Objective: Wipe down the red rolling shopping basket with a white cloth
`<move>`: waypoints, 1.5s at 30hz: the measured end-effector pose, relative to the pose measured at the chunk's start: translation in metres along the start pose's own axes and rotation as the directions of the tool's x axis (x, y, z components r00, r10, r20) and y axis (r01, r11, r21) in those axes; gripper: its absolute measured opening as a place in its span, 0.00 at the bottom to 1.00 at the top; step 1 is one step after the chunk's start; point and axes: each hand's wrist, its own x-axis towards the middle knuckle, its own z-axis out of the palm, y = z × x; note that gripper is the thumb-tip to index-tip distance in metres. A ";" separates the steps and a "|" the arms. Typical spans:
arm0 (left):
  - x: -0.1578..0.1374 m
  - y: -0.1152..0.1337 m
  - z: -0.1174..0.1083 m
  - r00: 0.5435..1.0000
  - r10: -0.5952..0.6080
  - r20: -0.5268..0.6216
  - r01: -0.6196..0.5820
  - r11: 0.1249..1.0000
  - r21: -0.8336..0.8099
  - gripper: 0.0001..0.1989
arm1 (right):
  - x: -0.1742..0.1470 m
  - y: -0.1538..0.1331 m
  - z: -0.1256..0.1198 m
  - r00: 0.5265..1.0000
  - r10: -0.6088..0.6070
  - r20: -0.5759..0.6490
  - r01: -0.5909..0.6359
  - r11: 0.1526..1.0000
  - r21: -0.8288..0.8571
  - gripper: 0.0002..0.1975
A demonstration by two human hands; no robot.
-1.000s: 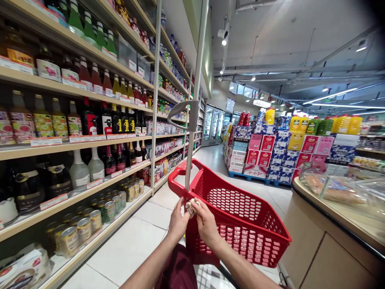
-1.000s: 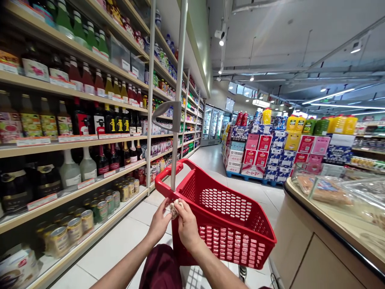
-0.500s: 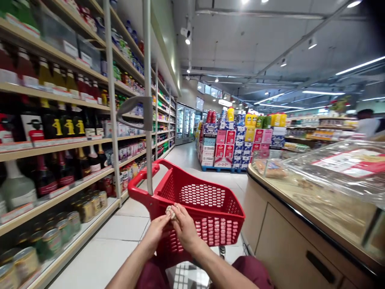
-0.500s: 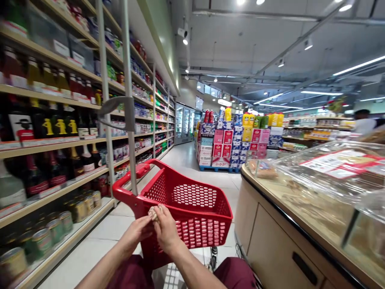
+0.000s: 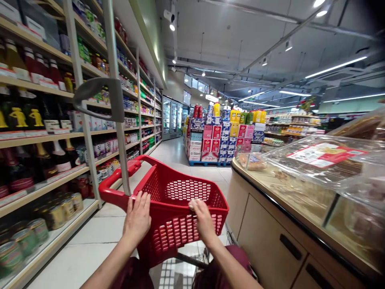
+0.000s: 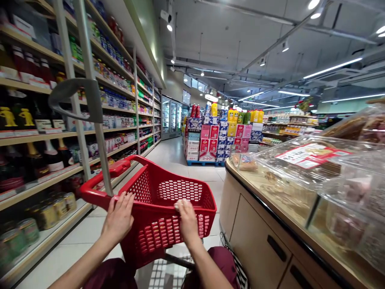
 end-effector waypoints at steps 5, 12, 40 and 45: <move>-0.010 0.028 0.015 0.985 0.096 0.147 -0.104 0.993 0.049 0.29 | -0.003 -0.021 0.024 0.998 -0.055 -0.008 0.055 0.998 0.040 0.33; -0.019 0.034 0.015 0.970 0.127 0.209 -0.142 0.988 0.061 0.31 | -0.029 0.035 -0.022 0.998 -0.024 0.058 0.027 0.998 -0.054 0.31; -0.019 0.057 0.012 0.972 0.044 0.232 -0.070 0.992 0.103 0.31 | -0.056 0.087 -0.049 0.986 0.155 -0.056 -0.161 0.976 -0.145 0.26; -0.019 0.057 0.013 0.972 0.050 0.229 -0.078 0.990 0.113 0.31 | -0.048 0.051 -0.024 0.998 0.044 0.049 -0.041 0.997 -0.071 0.30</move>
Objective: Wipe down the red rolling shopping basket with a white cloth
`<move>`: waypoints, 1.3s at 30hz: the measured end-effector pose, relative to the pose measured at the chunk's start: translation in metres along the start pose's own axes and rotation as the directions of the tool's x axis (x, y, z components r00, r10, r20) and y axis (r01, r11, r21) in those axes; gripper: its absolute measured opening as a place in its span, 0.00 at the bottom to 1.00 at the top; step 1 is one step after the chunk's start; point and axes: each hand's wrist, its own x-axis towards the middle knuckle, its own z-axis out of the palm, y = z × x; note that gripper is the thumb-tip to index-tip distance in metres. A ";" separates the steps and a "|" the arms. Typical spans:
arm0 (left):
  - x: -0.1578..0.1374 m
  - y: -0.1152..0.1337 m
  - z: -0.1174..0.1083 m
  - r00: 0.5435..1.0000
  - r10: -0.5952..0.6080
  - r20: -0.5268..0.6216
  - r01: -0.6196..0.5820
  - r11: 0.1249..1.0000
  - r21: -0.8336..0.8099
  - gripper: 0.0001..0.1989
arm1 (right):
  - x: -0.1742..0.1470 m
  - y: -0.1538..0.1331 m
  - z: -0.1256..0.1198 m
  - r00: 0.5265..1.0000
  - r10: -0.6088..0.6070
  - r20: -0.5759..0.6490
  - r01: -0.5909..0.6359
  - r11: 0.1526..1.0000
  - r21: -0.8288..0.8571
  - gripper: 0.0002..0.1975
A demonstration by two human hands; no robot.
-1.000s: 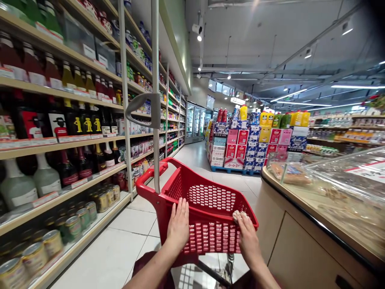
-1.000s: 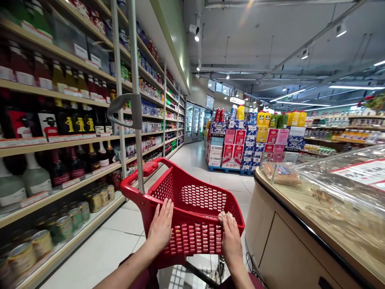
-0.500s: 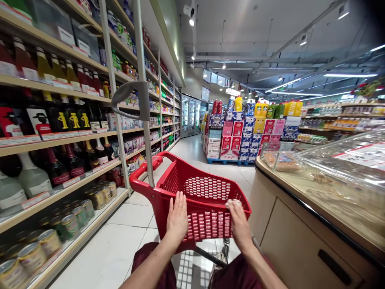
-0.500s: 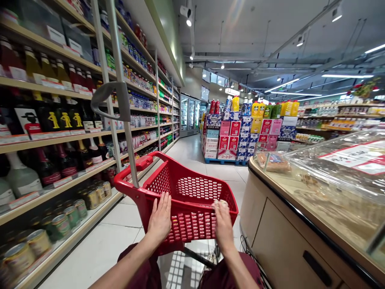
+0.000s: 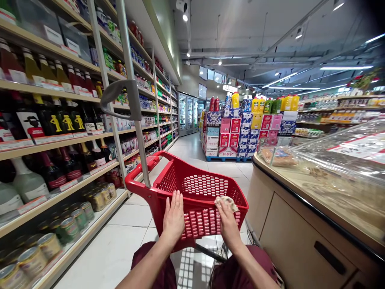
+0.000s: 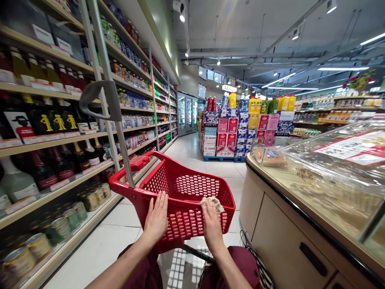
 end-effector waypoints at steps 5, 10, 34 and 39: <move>-0.002 -0.001 0.002 1.000 -0.002 -0.011 0.002 1.000 -0.002 0.32 | -0.005 0.015 -0.010 0.997 0.060 -0.057 -0.061 0.998 -0.007 0.28; -0.001 0.000 -0.001 1.000 -0.010 0.007 0.010 1.000 -0.027 0.32 | 0.007 -0.002 -0.014 0.986 0.162 -0.038 -0.160 0.985 0.067 0.26; -0.014 0.001 0.010 0.994 -0.007 -0.105 0.005 1.000 -0.016 0.29 | 0.001 0.065 -0.008 0.992 0.123 -0.033 -0.127 0.972 -0.198 0.21; -0.014 -0.002 0.009 0.996 0.024 -0.087 -0.024 1.000 0.002 0.31 | 0.005 0.046 0.009 0.998 -0.065 0.028 0.068 0.990 -0.124 0.20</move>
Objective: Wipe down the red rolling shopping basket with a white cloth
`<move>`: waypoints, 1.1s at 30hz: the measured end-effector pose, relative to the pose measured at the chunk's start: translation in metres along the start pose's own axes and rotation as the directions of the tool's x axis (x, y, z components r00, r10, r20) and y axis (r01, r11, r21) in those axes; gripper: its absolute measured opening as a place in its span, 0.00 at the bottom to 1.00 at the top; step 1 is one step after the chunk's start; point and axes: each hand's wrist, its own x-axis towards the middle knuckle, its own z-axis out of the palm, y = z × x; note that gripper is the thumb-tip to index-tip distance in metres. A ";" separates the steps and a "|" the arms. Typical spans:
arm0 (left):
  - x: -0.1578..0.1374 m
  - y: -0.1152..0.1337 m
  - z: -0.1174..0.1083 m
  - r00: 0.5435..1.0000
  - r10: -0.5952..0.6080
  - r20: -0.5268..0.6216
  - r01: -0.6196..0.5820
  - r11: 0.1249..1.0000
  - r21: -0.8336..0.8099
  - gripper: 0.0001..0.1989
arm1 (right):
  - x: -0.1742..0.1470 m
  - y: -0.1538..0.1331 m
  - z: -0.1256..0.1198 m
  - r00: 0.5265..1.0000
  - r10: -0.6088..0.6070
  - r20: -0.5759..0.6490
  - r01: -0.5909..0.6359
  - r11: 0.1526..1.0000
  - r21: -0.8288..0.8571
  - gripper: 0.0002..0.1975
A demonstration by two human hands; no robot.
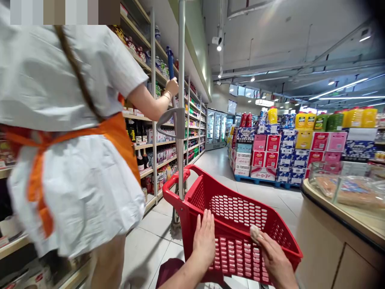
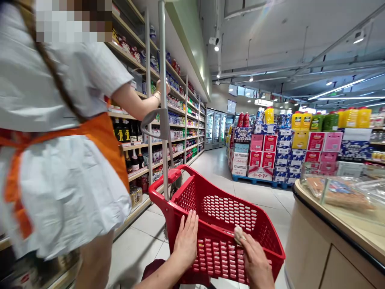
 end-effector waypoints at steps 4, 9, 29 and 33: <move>0.000 0.001 -0.001 1.000 0.006 0.024 -0.006 1.000 -0.005 0.30 | 0.000 0.020 -0.009 0.985 0.156 -0.070 -0.164 0.978 -0.131 0.21; 0.002 -0.004 -0.012 0.993 0.012 0.118 -0.010 1.000 -0.018 0.30 | 0.007 -0.036 -0.002 0.999 -0.048 0.017 0.048 0.999 -0.025 0.30; 0.016 -0.069 -0.038 0.984 -0.081 0.158 0.088 0.995 -0.040 0.31 | 0.032 -0.056 -0.010 0.989 0.148 -0.010 -0.146 0.982 0.116 0.31; 0.017 -0.068 -0.037 0.985 -0.088 0.146 0.095 0.995 -0.038 0.32 | 0.049 -0.118 0.002 1.000 0.011 -0.019 -0.006 0.961 0.277 0.32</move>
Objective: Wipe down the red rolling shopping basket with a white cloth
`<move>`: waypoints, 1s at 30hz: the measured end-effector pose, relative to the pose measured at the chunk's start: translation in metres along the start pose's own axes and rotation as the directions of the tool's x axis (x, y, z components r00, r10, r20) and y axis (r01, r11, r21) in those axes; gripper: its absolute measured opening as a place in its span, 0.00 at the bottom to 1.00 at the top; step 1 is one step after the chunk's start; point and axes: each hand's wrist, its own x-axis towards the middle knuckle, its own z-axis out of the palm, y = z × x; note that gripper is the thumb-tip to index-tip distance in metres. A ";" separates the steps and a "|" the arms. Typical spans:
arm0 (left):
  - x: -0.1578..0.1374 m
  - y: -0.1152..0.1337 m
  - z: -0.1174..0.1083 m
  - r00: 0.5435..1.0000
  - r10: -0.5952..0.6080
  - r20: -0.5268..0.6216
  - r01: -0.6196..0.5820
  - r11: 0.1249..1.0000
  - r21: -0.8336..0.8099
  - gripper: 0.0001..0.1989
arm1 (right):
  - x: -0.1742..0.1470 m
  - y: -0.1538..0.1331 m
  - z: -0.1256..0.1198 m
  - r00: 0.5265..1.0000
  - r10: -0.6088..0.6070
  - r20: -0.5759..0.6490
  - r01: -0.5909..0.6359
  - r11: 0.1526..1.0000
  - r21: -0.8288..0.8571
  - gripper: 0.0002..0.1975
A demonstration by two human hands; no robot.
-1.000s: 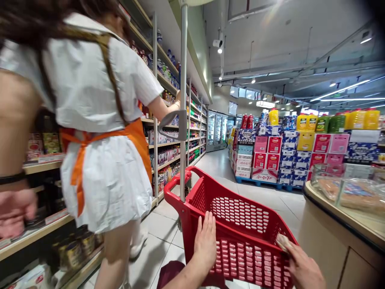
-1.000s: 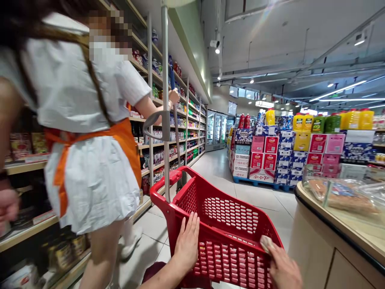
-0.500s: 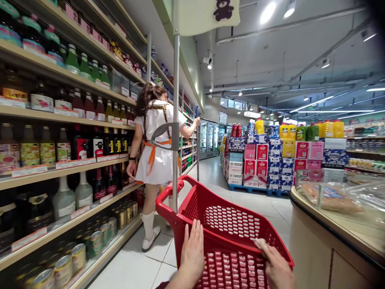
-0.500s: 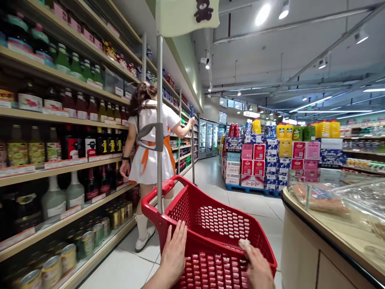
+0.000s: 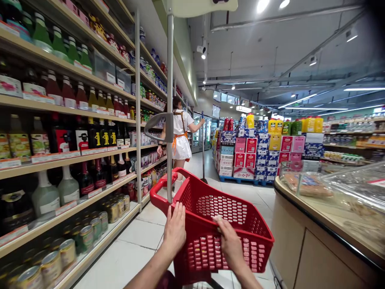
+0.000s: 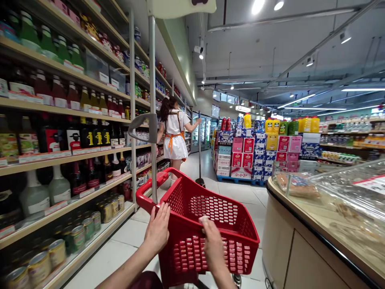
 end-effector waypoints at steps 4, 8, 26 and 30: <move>-0.007 -0.001 0.001 0.998 0.050 -0.044 -0.050 0.999 -0.003 0.32 | 0.004 -0.027 0.021 0.987 -0.158 -0.004 0.158 0.986 0.051 0.32; -0.014 -0.004 0.007 0.996 0.033 -0.087 -0.036 0.999 -0.024 0.33 | -0.007 0.014 0.005 1.000 0.008 -0.027 -0.009 0.998 -0.062 0.31; -0.023 -0.023 0.011 0.982 0.030 -0.188 -0.048 0.995 -0.089 0.29 | 0.011 -0.035 0.051 0.997 -0.005 -0.076 0.010 0.998 0.065 0.28; -0.005 -0.044 -0.003 0.943 -0.187 -0.275 0.164 0.981 -0.104 0.25 | 0.043 -0.116 0.078 0.977 -0.209 -0.031 0.210 0.951 0.226 0.27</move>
